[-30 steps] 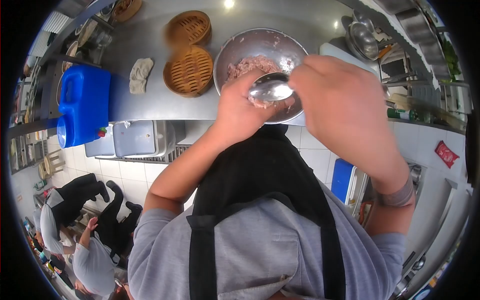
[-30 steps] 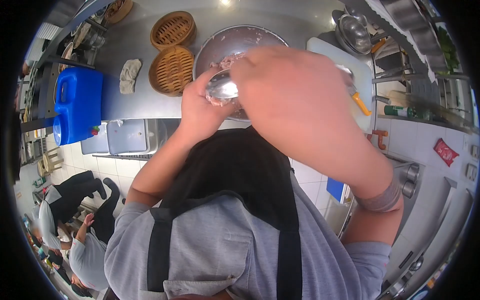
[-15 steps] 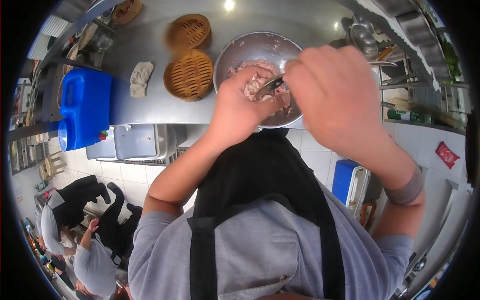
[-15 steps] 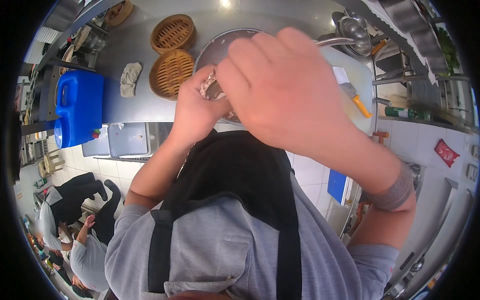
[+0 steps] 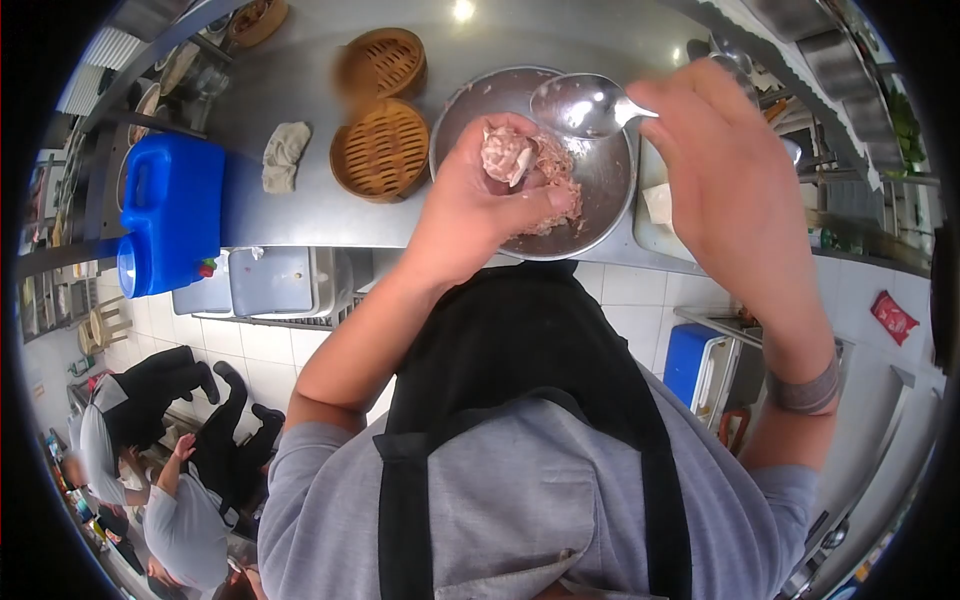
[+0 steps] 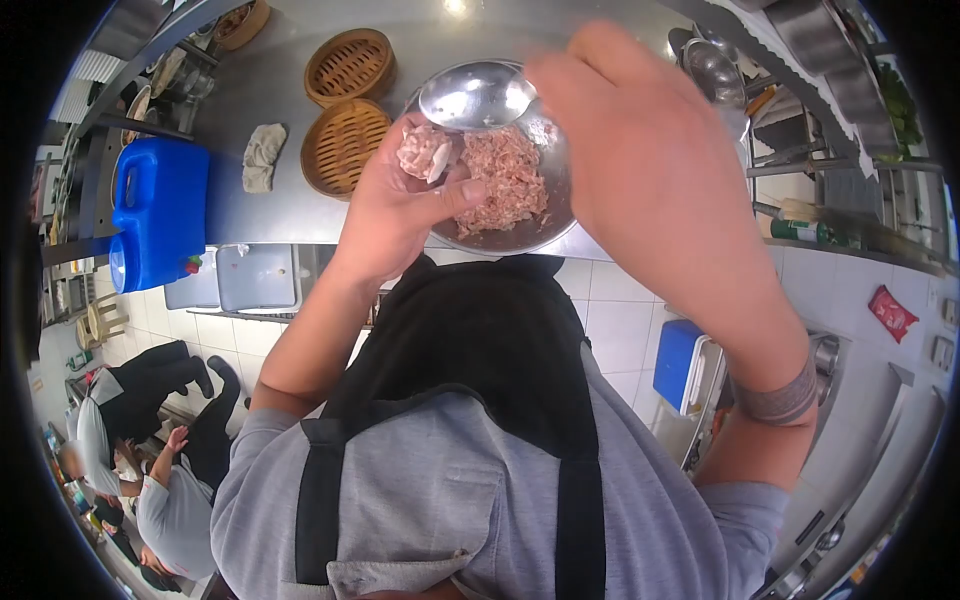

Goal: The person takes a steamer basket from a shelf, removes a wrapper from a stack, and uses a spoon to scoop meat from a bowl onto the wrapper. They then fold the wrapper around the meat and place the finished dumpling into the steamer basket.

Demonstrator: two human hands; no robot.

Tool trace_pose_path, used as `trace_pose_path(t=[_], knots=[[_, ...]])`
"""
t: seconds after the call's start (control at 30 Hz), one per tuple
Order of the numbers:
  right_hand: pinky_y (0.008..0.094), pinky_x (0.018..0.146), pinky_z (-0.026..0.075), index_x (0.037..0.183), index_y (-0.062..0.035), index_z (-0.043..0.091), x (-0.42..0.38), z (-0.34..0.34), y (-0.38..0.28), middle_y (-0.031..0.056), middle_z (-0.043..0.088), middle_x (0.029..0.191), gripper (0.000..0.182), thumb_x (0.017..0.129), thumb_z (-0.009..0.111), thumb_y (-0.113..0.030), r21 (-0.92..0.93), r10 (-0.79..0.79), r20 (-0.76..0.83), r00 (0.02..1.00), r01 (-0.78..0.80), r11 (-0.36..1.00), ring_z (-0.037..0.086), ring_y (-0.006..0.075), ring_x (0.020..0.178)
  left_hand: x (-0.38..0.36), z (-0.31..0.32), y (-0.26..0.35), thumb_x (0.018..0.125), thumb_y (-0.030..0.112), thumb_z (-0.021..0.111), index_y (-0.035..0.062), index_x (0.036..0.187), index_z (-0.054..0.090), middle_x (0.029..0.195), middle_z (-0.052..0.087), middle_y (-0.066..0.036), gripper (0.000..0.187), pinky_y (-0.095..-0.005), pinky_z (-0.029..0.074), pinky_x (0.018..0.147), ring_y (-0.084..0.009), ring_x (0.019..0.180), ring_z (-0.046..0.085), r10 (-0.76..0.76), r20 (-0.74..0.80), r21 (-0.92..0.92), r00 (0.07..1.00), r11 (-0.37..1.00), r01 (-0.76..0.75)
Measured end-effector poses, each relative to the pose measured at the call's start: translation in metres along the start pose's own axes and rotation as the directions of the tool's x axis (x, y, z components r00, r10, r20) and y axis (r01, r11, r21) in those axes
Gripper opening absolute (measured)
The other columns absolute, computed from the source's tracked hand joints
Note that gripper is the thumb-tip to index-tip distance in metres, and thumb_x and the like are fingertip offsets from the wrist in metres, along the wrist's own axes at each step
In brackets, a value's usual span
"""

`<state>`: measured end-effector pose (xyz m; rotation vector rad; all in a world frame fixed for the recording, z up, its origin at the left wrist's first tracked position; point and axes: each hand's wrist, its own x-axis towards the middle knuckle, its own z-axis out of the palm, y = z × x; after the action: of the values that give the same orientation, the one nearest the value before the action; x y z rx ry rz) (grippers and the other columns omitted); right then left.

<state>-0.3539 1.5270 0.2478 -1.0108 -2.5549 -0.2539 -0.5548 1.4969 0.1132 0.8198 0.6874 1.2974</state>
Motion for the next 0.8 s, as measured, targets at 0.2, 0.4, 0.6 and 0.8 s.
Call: trace_pose_path(t=[0.2,0.4,0.6,0.8], knots=[[0.0376,0.072,0.052,0.110,-0.0005,0.071,-0.017,0.000,-0.005,0.0128,0.061,0.094,0.022,0.091,0.064,0.006,0.212,0.126,0.113,0.986,-0.148,0.966,0.063,0.0313,0.081,0.007,-0.018,-0.007,0.092,0.005,0.081,0.0015,0.116,0.058,0.097,0.071,-0.008,0.033,-0.0291,0.060,0.076,-0.0144,0.081,0.074,0.093,-0.075,0.480,0.993,0.876,-0.046],[0.0358,0.070,0.052,0.110,-0.0020,0.074,-0.031,0.011,-0.006,0.0115,0.062,0.092,0.024,0.090,0.065,0.007,0.316,0.169,0.091,0.981,-0.190,0.929,0.064,0.0279,0.079,0.006,-0.001,0.006,0.093,0.010,0.082,-0.0003,0.108,0.061,0.096,0.073,-0.008,0.028,-0.0293,0.060,0.076,-0.0138,0.080,0.073,-0.097,-0.066,0.209,0.993,0.972,0.109],[0.0369,0.069,0.052,0.109,-0.0036,0.074,-0.044,0.017,-0.004,0.0101,0.064,0.091,0.022,0.090,0.068,0.004,0.350,0.253,0.071,0.965,-0.261,0.900,0.065,0.0278,0.078,0.003,-0.006,-0.006,0.097,0.003,0.075,-0.0012,0.110,0.063,0.093,0.072,-0.008,0.018,-0.0291,0.058,0.072,-0.0157,0.077,0.071,0.025,-0.079,0.307,0.997,0.952,0.000],[0.0390,0.069,0.052,0.106,-0.0041,0.073,-0.054,0.022,-0.006,0.0105,0.063,0.090,0.018,0.090,0.069,0.001,0.410,0.327,0.078,0.942,-0.329,0.850,0.065,0.0305,0.079,0.000,0.002,0.002,0.091,0.000,0.081,0.0021,0.104,0.054,0.086,0.066,-0.005,0.030,-0.0280,0.057,0.067,-0.0136,0.073,0.068,0.050,-0.143,0.360,0.988,0.933,0.005]])
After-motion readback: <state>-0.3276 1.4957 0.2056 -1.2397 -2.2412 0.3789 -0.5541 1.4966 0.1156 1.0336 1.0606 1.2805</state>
